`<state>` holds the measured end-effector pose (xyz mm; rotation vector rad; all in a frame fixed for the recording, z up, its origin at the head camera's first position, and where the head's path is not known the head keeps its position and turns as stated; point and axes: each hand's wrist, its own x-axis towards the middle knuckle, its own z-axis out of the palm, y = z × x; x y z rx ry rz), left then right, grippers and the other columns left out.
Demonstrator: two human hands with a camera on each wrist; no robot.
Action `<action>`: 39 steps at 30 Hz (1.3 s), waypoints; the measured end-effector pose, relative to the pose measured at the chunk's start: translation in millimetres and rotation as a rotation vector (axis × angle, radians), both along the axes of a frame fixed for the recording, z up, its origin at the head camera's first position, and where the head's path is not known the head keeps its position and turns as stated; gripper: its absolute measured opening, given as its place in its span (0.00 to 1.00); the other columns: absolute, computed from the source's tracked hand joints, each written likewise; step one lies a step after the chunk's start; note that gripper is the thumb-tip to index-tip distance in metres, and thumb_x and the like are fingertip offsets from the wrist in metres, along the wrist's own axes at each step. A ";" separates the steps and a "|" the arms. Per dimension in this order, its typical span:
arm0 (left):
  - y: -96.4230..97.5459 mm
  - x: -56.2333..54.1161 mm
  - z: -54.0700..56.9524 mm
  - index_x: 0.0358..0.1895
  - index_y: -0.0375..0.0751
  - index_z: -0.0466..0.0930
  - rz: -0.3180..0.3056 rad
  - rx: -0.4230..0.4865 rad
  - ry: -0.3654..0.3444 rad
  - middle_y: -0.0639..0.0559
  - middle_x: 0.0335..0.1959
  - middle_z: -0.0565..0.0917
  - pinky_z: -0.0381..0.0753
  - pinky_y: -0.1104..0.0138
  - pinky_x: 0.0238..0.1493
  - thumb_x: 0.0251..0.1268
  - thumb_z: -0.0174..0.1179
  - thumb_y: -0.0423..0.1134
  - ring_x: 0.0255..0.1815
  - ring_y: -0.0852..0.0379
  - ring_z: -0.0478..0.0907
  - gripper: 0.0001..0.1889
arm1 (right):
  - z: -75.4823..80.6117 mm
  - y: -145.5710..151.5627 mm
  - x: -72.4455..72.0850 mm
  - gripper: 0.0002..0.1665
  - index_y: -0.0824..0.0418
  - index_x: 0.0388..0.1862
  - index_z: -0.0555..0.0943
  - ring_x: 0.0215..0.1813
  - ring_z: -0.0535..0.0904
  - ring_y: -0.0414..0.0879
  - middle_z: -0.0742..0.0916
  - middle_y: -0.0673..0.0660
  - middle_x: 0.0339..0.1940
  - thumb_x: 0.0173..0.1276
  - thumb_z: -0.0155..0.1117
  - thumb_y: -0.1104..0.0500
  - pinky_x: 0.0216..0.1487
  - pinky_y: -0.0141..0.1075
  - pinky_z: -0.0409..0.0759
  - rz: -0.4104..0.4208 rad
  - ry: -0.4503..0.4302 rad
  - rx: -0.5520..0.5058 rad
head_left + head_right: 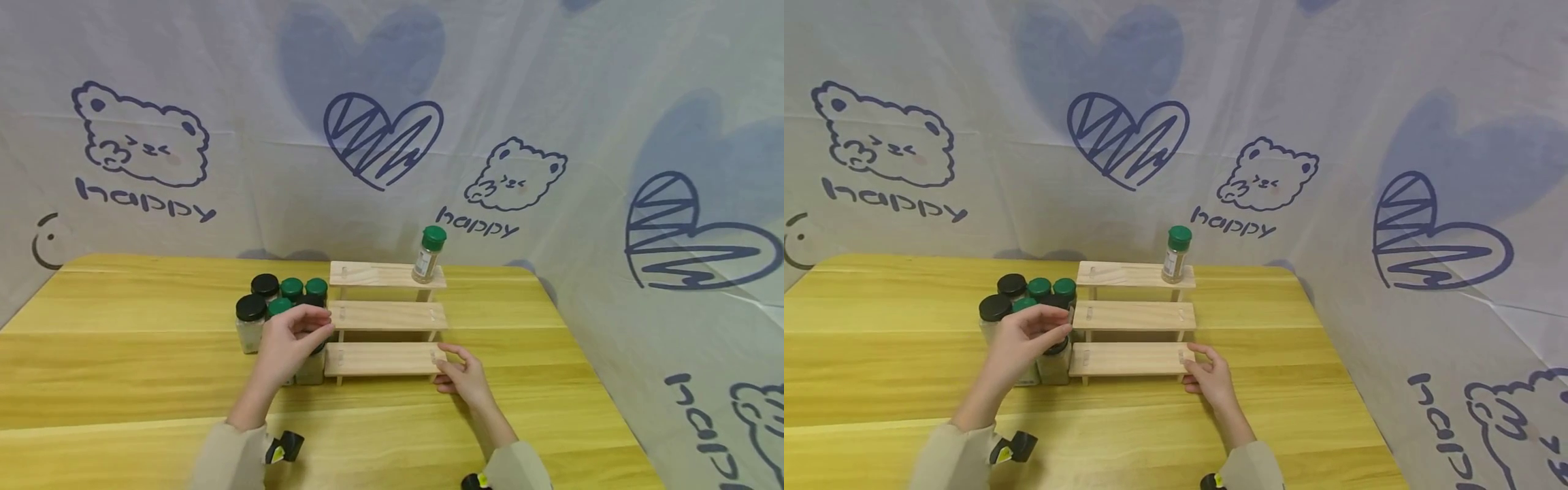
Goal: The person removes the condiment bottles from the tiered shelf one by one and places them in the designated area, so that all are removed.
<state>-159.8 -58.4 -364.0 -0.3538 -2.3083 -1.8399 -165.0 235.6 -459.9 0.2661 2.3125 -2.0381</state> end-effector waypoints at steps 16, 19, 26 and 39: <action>19.5 -12.3 3.7 0.39 0.35 0.81 -0.030 -0.010 0.016 0.47 0.33 0.82 0.76 0.69 0.33 0.56 0.62 0.34 0.33 0.56 0.77 0.08 | 2.3 0.0 0.9 0.23 0.69 0.57 0.70 0.24 0.80 0.48 0.83 0.65 0.24 0.62 0.57 0.68 0.26 0.38 0.81 0.014 0.010 -0.008; 22.4 -14.4 5.0 0.39 0.35 0.80 -0.044 -0.010 0.007 0.47 0.33 0.81 0.77 0.68 0.32 0.56 0.61 0.34 0.33 0.55 0.77 0.08 | 1.8 0.2 0.6 0.22 0.69 0.56 0.70 0.23 0.80 0.48 0.83 0.65 0.24 0.62 0.56 0.69 0.26 0.38 0.81 0.012 0.009 -0.008; 27.3 -19.3 6.0 0.39 0.34 0.80 -0.069 -0.018 0.021 0.47 0.33 0.82 0.77 0.68 0.33 0.56 0.61 0.34 0.33 0.55 0.77 0.08 | 0.6 0.5 -0.2 0.22 0.69 0.56 0.70 0.23 0.80 0.47 0.83 0.64 0.24 0.62 0.56 0.69 0.25 0.37 0.81 0.012 0.012 -0.008; 35.1 -24.0 10.2 0.37 0.33 0.80 -0.089 -0.003 0.020 0.45 0.33 0.82 0.76 0.69 0.29 0.56 0.61 0.34 0.31 0.53 0.77 0.08 | 2.9 0.2 0.0 0.21 0.72 0.54 0.70 0.23 0.80 0.49 0.83 0.63 0.22 0.61 0.56 0.70 0.26 0.39 0.81 0.033 0.038 0.014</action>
